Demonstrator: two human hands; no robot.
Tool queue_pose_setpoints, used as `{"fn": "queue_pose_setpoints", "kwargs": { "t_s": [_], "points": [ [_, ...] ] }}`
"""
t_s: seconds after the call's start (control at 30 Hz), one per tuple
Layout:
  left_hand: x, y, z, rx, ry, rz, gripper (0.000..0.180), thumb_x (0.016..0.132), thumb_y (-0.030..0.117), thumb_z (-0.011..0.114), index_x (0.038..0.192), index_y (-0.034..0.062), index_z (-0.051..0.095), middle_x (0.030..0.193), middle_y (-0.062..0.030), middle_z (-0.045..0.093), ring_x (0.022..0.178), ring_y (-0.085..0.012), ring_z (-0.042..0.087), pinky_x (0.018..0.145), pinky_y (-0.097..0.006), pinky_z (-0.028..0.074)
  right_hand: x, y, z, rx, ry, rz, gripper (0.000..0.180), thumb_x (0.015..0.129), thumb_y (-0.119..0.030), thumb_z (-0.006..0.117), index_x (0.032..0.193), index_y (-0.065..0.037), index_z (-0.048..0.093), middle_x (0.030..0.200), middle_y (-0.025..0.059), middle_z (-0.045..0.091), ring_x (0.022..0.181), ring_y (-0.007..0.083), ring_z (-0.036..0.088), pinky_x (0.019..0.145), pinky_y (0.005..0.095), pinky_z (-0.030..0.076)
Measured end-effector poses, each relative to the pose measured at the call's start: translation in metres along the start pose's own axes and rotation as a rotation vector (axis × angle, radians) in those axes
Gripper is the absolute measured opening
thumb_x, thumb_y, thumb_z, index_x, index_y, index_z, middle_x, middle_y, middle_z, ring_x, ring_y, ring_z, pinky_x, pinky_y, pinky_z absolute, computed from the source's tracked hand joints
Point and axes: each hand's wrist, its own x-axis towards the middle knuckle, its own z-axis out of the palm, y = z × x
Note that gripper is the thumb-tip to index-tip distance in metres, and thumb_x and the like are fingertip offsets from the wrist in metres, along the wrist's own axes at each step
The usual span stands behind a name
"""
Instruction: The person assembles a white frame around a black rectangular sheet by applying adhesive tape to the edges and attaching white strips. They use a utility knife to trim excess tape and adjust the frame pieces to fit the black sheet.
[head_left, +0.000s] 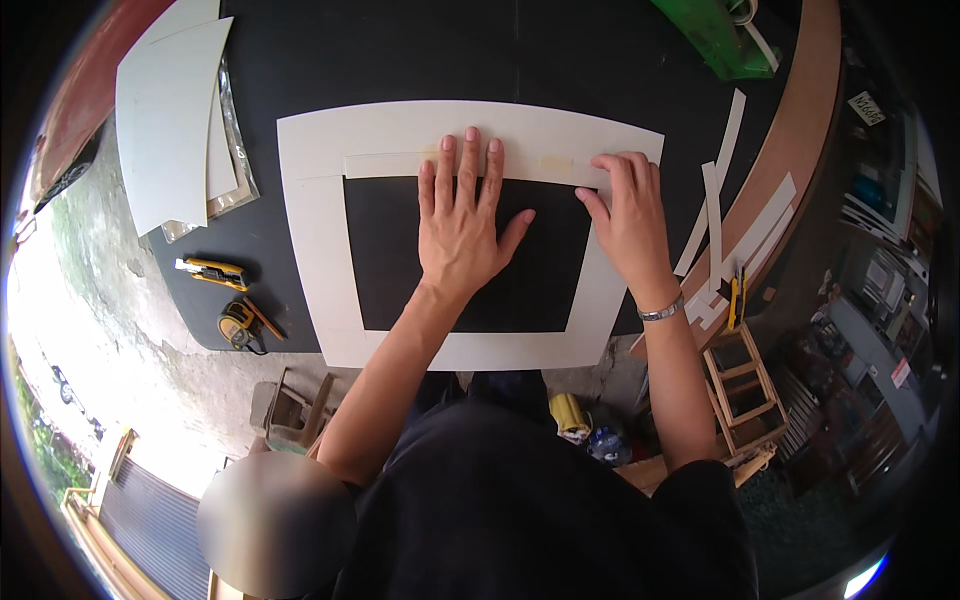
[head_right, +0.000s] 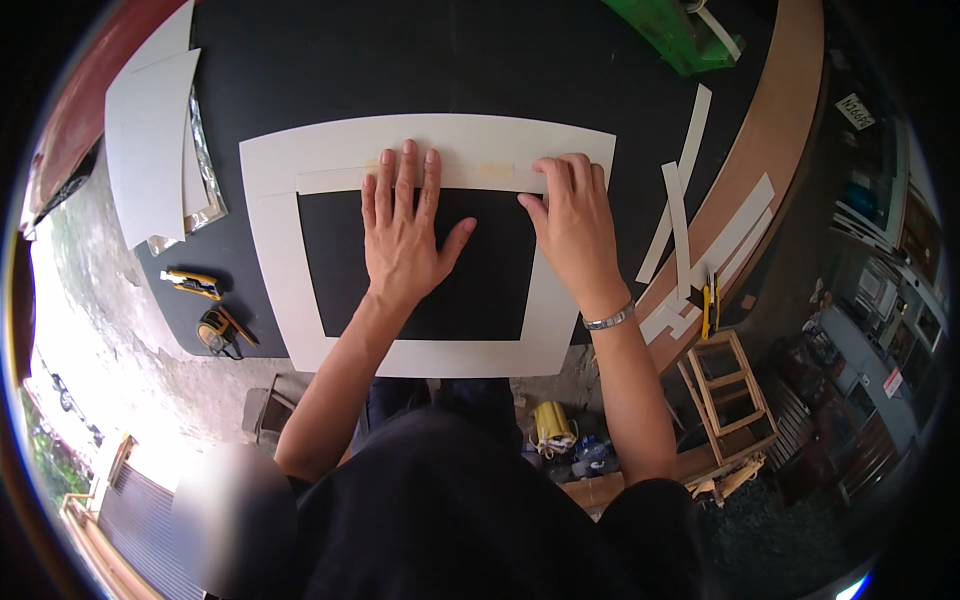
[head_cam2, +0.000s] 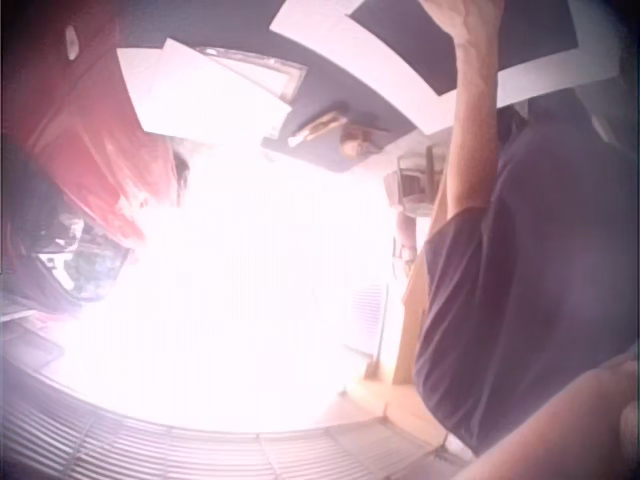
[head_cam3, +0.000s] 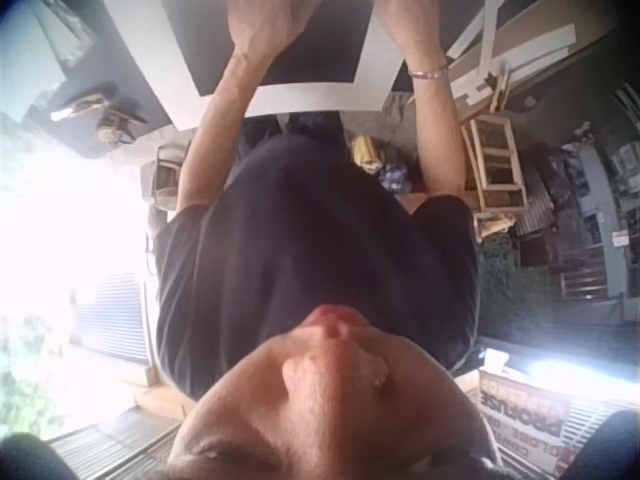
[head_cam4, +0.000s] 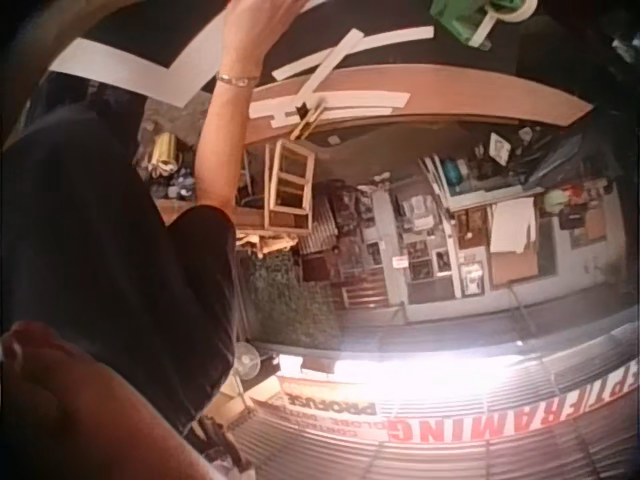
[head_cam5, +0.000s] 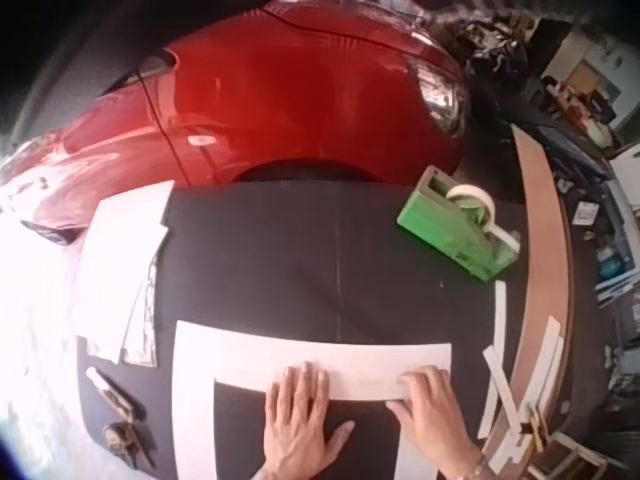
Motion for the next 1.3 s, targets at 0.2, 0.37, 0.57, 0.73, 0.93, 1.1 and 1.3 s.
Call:
{"fn": "queue_pose_setpoints", "kwargs": {
  "t_s": [0.2, 0.37, 0.57, 0.73, 0.93, 1.1, 1.3],
  "points": [
    [-0.002, -0.001, 0.002, -0.014, -0.032, -0.032, 0.088, 0.093, 0.052, 0.066, 0.162, 0.01, 0.03, 0.168, -0.0188, 0.026, 0.156, -0.0401, 0.02, 0.125, -0.056, 0.014, 0.014, -0.001, -0.004, -0.074, -0.084, -0.025, 0.031, 0.087, -0.011, 0.077, 0.111, -0.004, 0.057, 0.11, 0.0119, 0.058, 0.105, 0.0311, 0.057, 0.093, 0.0418, 0.05],
    [-0.001, 0.002, 0.001, 0.002, -0.046, -0.04, 0.087, 0.093, 0.052, 0.065, 0.162, 0.0099, 0.031, 0.168, -0.0194, 0.025, 0.156, -0.0402, 0.019, 0.125, -0.056, 0.014, 0.013, -0.002, -0.006, -0.162, -0.137, -0.101, 0.026, 0.089, -0.011, 0.074, 0.109, -0.003, 0.058, 0.108, 0.0118, 0.059, 0.105, 0.0287, 0.059, 0.094, 0.0404, 0.052],
    [-0.001, 0.001, 0.002, -0.006, -0.058, -0.039, 0.088, 0.093, 0.052, 0.065, 0.162, 0.0101, 0.031, 0.168, -0.0198, 0.025, 0.156, -0.0403, 0.019, 0.125, -0.055, 0.012, 0.027, 0.008, -0.022, -0.149, -0.243, -0.211, 0.028, 0.086, -0.009, 0.075, 0.108, -0.003, 0.058, 0.108, 0.0122, 0.06, 0.105, 0.0276, 0.061, 0.094, 0.0404, 0.053],
    [-0.001, 0.0, 0.002, -0.011, -0.067, -0.039, 0.088, 0.093, 0.053, 0.065, 0.162, 0.0103, 0.031, 0.168, -0.0198, 0.025, 0.156, -0.0403, 0.018, 0.125, -0.055, 0.012, 0.034, 0.011, -0.024, -0.126, -0.271, -0.229, 0.033, 0.083, -0.009, 0.077, 0.109, -0.002, 0.059, 0.107, 0.0115, 0.06, 0.104, 0.0275, 0.061, 0.095, 0.0406, 0.053],
    [-0.002, -0.001, 0.002, -0.009, -0.063, -0.039, 0.089, 0.092, 0.053, 0.066, 0.162, 0.0105, 0.031, 0.168, -0.0194, 0.025, 0.156, -0.04, 0.019, 0.125, -0.056, 0.014, 0.038, 0.006, -0.027, -0.115, -0.312, -0.204, 0.029, 0.082, -0.009, 0.076, 0.106, -0.003, 0.06, 0.108, 0.0114, 0.059, 0.103, 0.0284, 0.062, 0.096, 0.0416, 0.052],
    [-0.002, -0.001, 0.002, -0.013, -0.061, -0.041, 0.089, 0.091, 0.053, 0.066, 0.162, 0.0108, 0.032, 0.168, -0.019, 0.025, 0.156, -0.0396, 0.02, 0.124, -0.055, 0.014, 0.047, 0.013, -0.03, 0.156, -0.401, -0.005, 0.019, 0.09, -0.013, 0.073, 0.099, -0.001, 0.061, 0.1, 0.0116, 0.062, 0.098, 0.0295, 0.062, 0.094, 0.0433, 0.049],
    [-0.002, -0.001, 0.003, 0.009, -0.054, -0.038, 0.087, 0.093, 0.057, 0.062, 0.161, 0.0113, 0.033, 0.167, -0.0183, 0.028, 0.155, -0.0404, 0.023, 0.124, -0.056, 0.017, 0.048, 0.016, -0.019, 0.286, -0.393, 0.1, 0.018, 0.098, -0.015, 0.065, 0.092, 0.001, 0.06, 0.092, 0.0108, 0.061, 0.092, 0.0287, 0.061, 0.086, 0.0399, 0.049]
  ]
}}
